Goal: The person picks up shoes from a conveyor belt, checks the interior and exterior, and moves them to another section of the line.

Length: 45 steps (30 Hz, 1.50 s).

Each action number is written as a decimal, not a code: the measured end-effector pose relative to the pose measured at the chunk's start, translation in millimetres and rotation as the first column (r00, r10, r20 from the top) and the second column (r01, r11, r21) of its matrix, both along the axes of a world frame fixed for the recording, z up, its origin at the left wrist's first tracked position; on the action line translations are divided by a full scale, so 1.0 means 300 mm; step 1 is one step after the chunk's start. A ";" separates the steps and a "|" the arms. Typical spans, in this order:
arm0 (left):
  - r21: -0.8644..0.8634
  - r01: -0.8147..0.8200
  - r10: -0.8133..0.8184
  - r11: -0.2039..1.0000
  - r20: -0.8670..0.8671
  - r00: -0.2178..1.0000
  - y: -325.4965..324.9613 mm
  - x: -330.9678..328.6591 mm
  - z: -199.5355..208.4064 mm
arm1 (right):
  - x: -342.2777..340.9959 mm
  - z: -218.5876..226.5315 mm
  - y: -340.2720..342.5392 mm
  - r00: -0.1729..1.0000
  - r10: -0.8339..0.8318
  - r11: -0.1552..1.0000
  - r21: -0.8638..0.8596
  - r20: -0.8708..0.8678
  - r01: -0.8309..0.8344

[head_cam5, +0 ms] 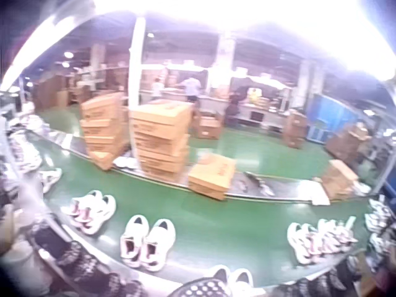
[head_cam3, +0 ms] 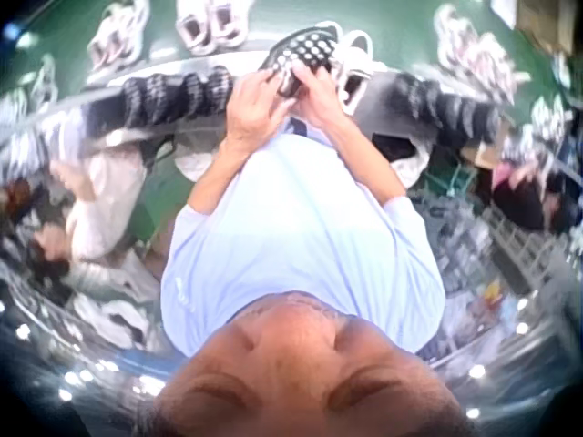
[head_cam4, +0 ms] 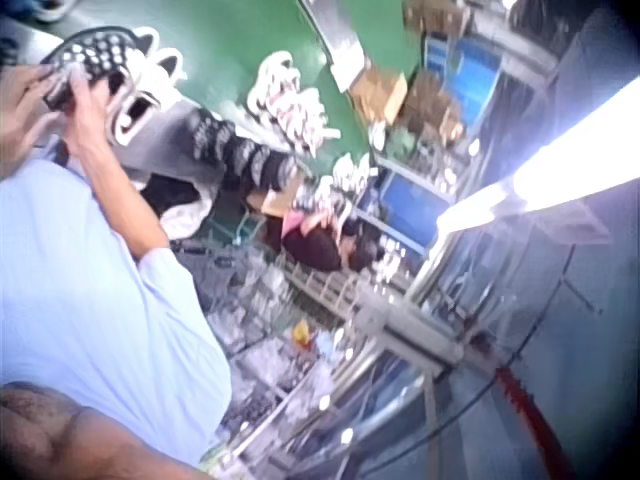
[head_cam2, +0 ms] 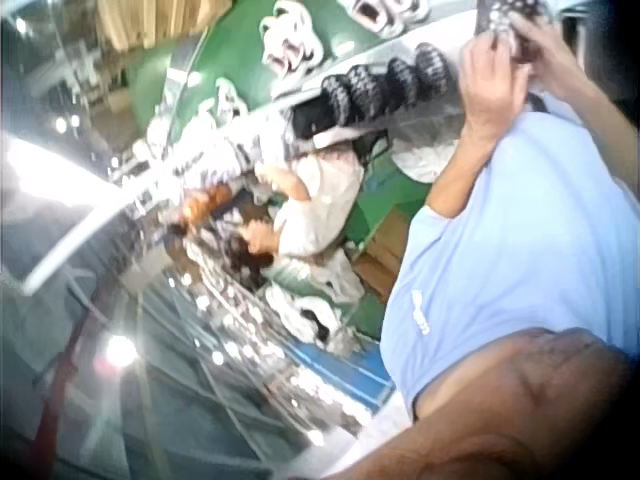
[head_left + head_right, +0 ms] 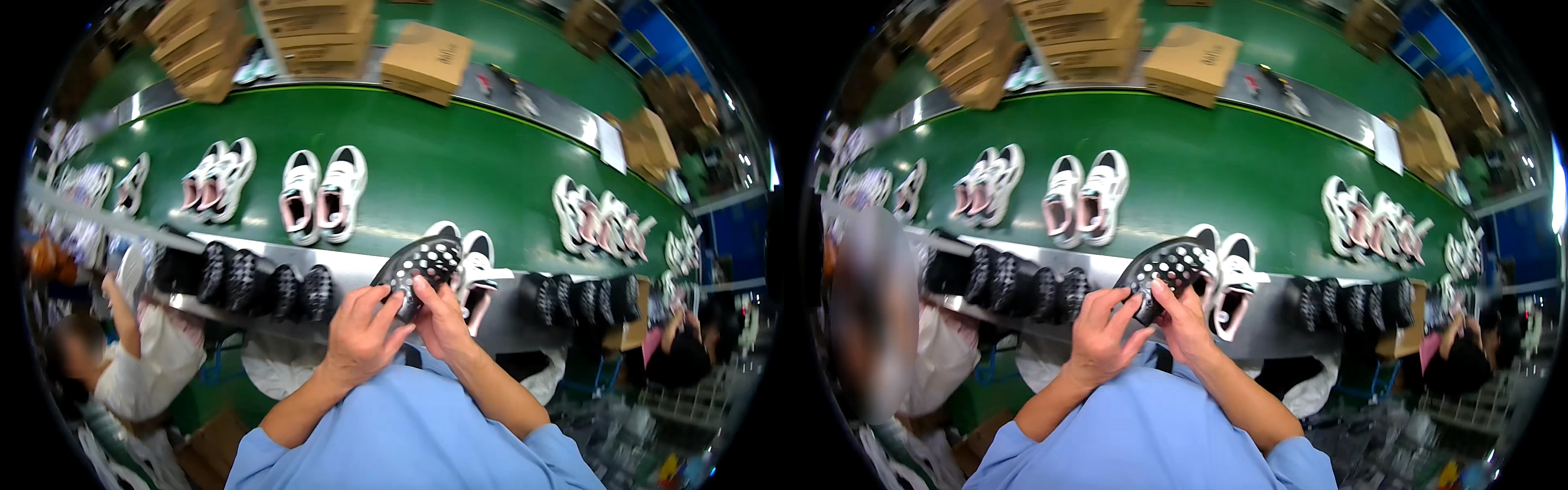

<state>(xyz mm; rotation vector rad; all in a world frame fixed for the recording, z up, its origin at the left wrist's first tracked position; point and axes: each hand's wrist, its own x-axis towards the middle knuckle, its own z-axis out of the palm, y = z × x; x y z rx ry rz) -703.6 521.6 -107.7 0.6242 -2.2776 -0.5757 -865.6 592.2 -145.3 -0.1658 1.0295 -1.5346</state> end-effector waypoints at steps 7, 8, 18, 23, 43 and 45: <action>0.858 0.365 -0.209 0.361 -0.307 0.929 -0.122 -0.243 -0.102 | -0.108 0.028 0.168 0.896 0.440 0.892 0.139 -0.062 -0.429; 0.897 0.320 -0.319 0.305 -0.221 0.922 -0.139 -0.277 -0.089 | -0.109 0.018 0.186 0.897 0.429 0.898 0.160 -0.108 -0.411; 0.962 0.124 0.024 0.243 -0.134 0.991 -0.018 -0.397 -0.218 | -0.092 0.150 0.369 -0.016 0.498 0.865 0.495 -0.867 0.080; 0.906 0.117 -0.026 0.407 -0.116 0.993 0.002 -0.395 -0.360 | -0.092 0.100 0.396 0.031 0.499 0.864 0.500 -0.866 0.050; 0.504 0.322 -0.473 0.801 0.205 0.857 -0.168 -0.426 -0.473 | -0.082 -0.290 0.201 -0.532 0.383 0.924 0.322 -0.755 0.208; 0.497 0.354 -0.502 0.792 0.201 0.841 -0.148 -0.424 -0.488 | -0.107 -0.335 0.205 -0.545 0.361 0.932 0.319 -0.757 0.174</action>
